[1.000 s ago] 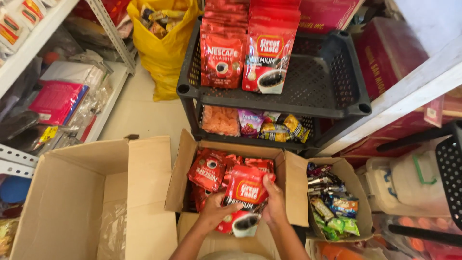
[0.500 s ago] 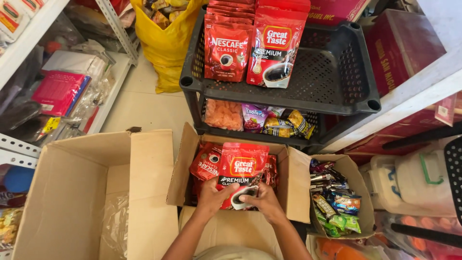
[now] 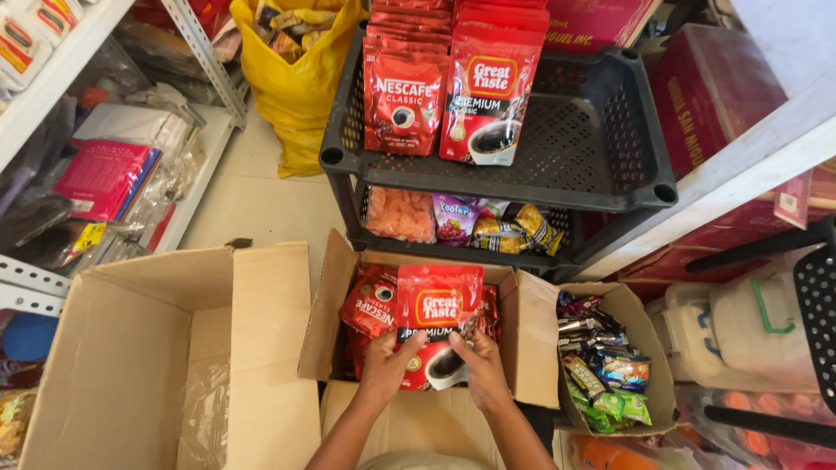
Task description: The person organizes sachets of coffee by hand, picking them up from a large cardboard box and placing them onto a black plastic shelf and into a smaller cardboard box.
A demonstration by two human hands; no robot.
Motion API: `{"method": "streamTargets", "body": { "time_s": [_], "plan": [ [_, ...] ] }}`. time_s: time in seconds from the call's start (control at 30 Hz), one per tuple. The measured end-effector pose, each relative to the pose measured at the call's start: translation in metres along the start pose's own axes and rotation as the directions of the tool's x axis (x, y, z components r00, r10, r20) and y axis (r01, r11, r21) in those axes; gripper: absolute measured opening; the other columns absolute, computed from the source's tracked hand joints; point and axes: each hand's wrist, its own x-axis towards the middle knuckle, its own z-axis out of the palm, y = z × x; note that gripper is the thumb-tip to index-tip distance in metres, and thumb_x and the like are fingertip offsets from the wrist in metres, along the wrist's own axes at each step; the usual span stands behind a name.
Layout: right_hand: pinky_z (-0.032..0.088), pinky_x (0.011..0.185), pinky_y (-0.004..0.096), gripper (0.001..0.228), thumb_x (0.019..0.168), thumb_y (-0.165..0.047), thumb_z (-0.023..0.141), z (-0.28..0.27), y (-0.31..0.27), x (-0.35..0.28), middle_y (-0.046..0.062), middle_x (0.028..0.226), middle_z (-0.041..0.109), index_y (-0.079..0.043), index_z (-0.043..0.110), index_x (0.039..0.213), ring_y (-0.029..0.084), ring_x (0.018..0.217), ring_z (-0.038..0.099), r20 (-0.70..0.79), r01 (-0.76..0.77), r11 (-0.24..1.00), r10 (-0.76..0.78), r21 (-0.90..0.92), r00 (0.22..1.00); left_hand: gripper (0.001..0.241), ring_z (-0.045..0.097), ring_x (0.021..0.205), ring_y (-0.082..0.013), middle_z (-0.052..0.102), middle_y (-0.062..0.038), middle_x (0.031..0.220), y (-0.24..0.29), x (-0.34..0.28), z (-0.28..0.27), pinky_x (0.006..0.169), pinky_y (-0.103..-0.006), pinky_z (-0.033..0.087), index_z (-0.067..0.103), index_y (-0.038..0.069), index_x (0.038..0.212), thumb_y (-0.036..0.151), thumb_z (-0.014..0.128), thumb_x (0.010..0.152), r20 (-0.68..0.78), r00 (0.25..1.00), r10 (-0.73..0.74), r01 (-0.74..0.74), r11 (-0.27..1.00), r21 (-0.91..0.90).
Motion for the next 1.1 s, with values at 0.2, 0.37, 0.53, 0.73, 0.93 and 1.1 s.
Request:
{"method": "streamTargets", "body": {
  "time_s": [0.2, 0.37, 0.53, 0.73, 0.93, 1.1],
  "plan": [
    [0.057, 0.08, 0.038, 0.026, 0.083, -0.012, 0.081, -0.007, 0.013, 0.008, 0.008, 0.098, 0.077, -0.005, 0.071, 0.106, 0.016, 0.085, 0.071, 0.03, 0.063, 0.996, -0.062, -0.065, 0.998, 0.026, 0.062, 0.067, -0.0029, 0.076, 0.001, 0.085, 0.004, -0.001, -0.005, 0.058, -0.0239, 0.053, 0.079, 0.003, 0.104, 0.024, 0.08, 0.088, 0.059, 0.998, 0.027, -0.036, 0.987, 0.154],
    [0.058, 0.086, 0.034, 0.032, 0.093, -0.03, 0.068, 0.003, -0.012, 0.002, 0.007, 0.104, 0.078, -0.003, 0.071, 0.11, 0.016, 0.094, 0.071, -0.106, 0.014, 0.955, 0.018, 0.295, 0.994, 0.033, 0.067, 0.067, -0.008, 0.076, -0.001, 0.084, 0.02, -0.012, -0.006, 0.061, -0.027, 0.056, 0.075, 0.002, 0.103, 0.011, 0.087, 0.074, 0.212, 0.972, -0.102, 0.065, 0.982, 0.177],
    [0.064, 0.065, 0.034, 0.037, 0.082, -0.015, 0.08, -0.021, -0.012, 0.006, 0.01, 0.097, 0.075, -0.008, 0.064, 0.114, 0.017, 0.082, 0.075, 0.132, -0.05, 0.997, 0.057, -0.056, 0.99, 0.033, 0.069, 0.076, -0.0069, 0.079, -0.001, 0.089, 0.036, -0.017, -0.009, 0.071, -0.027, 0.059, 0.077, 0.002, 0.104, 0.008, 0.087, 0.073, 0.208, 0.978, -0.022, -0.048, 0.944, 0.325],
    [0.039, 0.035, 0.021, 0.042, 0.077, -0.006, 0.085, -0.005, -0.034, -0.001, 0.013, 0.089, 0.08, -0.006, 0.067, 0.116, 0.017, 0.057, 0.075, 0.15, -0.14, 0.929, 0.201, -0.344, 0.968, 0.033, 0.068, 0.075, -0.008, 0.078, -0.003, 0.088, 0.023, -0.006, -0.018, 0.07, -0.0292, 0.059, 0.075, 0.001, 0.103, 0.008, 0.087, 0.073, 0.146, 0.989, 0.017, -0.049, 0.974, 0.22],
    [0.054, 0.065, 0.034, 0.026, 0.091, -0.019, 0.072, 0.0, -0.074, 0.013, 0.012, 0.096, 0.081, -0.008, 0.072, 0.114, 0.022, 0.077, 0.076, 0.198, 0.011, 0.899, 0.085, -0.438, 0.977, 0.033, 0.069, 0.076, -0.0083, 0.078, -0.003, 0.09, 0.068, 0.006, -0.011, 0.069, -0.0288, 0.058, 0.075, 0.003, 0.106, 0.012, 0.086, 0.076, 0.152, 0.988, 0.017, -0.06, 0.957, 0.283],
    [0.058, 0.09, 0.034, 0.026, 0.094, -0.02, 0.066, 0.028, -0.171, 0.025, 0.002, 0.103, 0.08, -0.011, 0.073, 0.118, 0.014, 0.097, 0.073, 0.25, 0.276, 0.82, -0.168, -0.502, 0.954, 0.025, 0.065, 0.087, -0.0043, 0.077, -0.001, 0.1, 0.152, 0.024, 0.013, 0.077, -0.0251, 0.055, 0.073, 0.004, 0.116, 0.019, 0.072, 0.096, 0.251, 0.941, 0.229, -0.304, 0.897, 0.32]
  ]
}}
